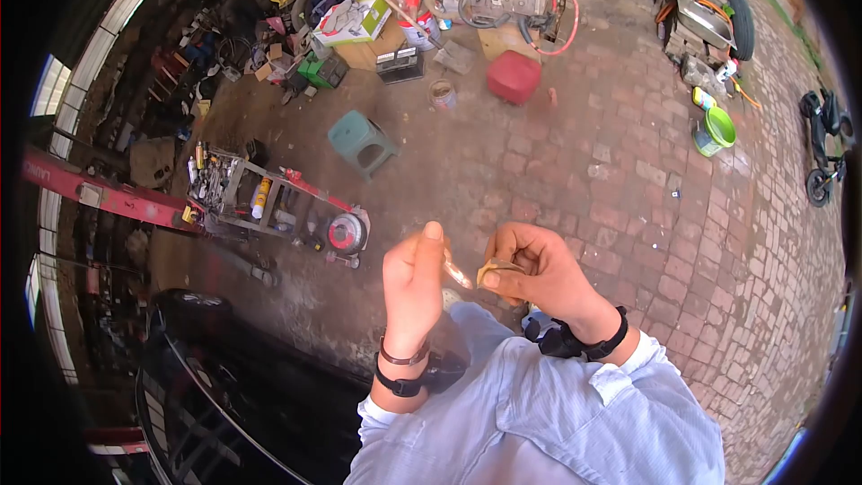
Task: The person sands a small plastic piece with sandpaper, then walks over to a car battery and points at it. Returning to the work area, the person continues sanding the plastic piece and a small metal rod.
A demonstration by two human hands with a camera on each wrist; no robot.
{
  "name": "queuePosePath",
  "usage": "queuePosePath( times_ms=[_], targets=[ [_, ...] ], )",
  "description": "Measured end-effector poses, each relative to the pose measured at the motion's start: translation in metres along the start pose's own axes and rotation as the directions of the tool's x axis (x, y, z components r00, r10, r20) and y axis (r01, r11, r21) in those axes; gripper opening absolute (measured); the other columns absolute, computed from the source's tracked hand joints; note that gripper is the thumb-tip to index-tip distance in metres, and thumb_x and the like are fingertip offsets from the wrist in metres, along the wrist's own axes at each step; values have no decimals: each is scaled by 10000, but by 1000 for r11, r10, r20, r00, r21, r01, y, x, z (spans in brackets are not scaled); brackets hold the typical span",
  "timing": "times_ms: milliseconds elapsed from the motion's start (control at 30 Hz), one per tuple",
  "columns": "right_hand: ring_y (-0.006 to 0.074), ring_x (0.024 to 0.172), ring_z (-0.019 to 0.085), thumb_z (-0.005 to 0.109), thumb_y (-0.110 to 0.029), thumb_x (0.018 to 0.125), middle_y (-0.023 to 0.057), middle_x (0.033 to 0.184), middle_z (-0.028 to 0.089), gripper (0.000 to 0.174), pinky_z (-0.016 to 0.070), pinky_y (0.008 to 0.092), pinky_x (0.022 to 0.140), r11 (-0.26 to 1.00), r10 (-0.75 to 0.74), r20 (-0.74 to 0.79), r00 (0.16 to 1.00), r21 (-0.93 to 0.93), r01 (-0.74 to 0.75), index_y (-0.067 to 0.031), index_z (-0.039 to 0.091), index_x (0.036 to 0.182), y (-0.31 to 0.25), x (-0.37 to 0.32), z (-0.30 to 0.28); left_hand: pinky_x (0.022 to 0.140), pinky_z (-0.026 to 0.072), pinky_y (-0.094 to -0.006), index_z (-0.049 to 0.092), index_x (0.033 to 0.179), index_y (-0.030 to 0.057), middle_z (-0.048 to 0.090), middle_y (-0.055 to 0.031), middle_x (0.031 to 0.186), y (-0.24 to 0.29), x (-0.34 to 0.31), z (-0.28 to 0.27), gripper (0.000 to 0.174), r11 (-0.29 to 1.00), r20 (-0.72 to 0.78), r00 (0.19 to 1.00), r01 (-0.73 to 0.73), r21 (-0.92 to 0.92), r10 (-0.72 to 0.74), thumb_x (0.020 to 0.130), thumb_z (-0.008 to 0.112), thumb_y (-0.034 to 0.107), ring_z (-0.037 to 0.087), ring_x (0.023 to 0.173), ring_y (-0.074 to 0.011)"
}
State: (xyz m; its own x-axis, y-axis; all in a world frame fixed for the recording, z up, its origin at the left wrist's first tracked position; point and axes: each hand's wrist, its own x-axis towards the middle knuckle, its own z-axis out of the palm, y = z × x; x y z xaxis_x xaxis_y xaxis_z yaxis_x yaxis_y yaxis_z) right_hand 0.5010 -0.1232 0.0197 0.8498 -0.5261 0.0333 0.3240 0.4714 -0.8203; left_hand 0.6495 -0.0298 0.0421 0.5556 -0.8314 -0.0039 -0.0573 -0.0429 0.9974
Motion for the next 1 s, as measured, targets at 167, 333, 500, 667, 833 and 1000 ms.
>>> queuePosePath(
  times_ms=[167,333,500,667,833,1000],
  targets=[
    [43,622,546,686,-61,866,15,732,602,173,409,198,503,999,34,-17,999,-26,-34,-41,522,813,2,5,7,499,334,-235,500,662,26,453,39,597,1,-4,11,421,999,52,999,2,43,-4,1004,478,272,400,575,-48],
    [44,613,546,677,-68,874,15,729,601,183,417,202,498,998,-9,23,1000,-58,11,-44,507,810,7,1,4,435,232,-223,475,631,70,425,46,562,-7,-5,15,446,997,16,997,-71,-5,72,1013,449,300,324,480,-29],
    [48,593,548,683,-81,872,7,702,588,191,418,202,490,999,-9,-25,1000,-42,8,-44,513,795,4,3,7,493,299,-235,508,658,37,450,44,591,-1,-12,16,411,1000,46,999,12,16,-12,1006,462,252,372,563,-42],
    [53,579,546,679,-89,877,3,688,575,205,408,200,482,996,18,16,1000,-84,-16,-43,499,793,13,-2,4,484,282,-239,509,657,38,430,52,585,-10,-6,13,410,996,20,1000,8,-86,-7,1007,456,245,352,554,-35],
    [52,557,538,678,-83,878,2,683,567,204,405,199,468,1000,-24,-15,1000,19,24,-43,503,781,11,4,11,478,273,-233,519,662,46,427,57,586,-5,-10,17,405,997,-19,999,33,-70,-35,1008,457,247,348,547,-27],
    [48,562,542,681,-72,873,2,679,571,200,412,200,471,997,-5,-40,999,-77,2,-42,507,780,7,4,10,473,270,-227,523,669,46,431,58,590,-7,-10,18,404,995,27,999,39,-95,-37,1008,463,256,351,546,-26]
  ],
)
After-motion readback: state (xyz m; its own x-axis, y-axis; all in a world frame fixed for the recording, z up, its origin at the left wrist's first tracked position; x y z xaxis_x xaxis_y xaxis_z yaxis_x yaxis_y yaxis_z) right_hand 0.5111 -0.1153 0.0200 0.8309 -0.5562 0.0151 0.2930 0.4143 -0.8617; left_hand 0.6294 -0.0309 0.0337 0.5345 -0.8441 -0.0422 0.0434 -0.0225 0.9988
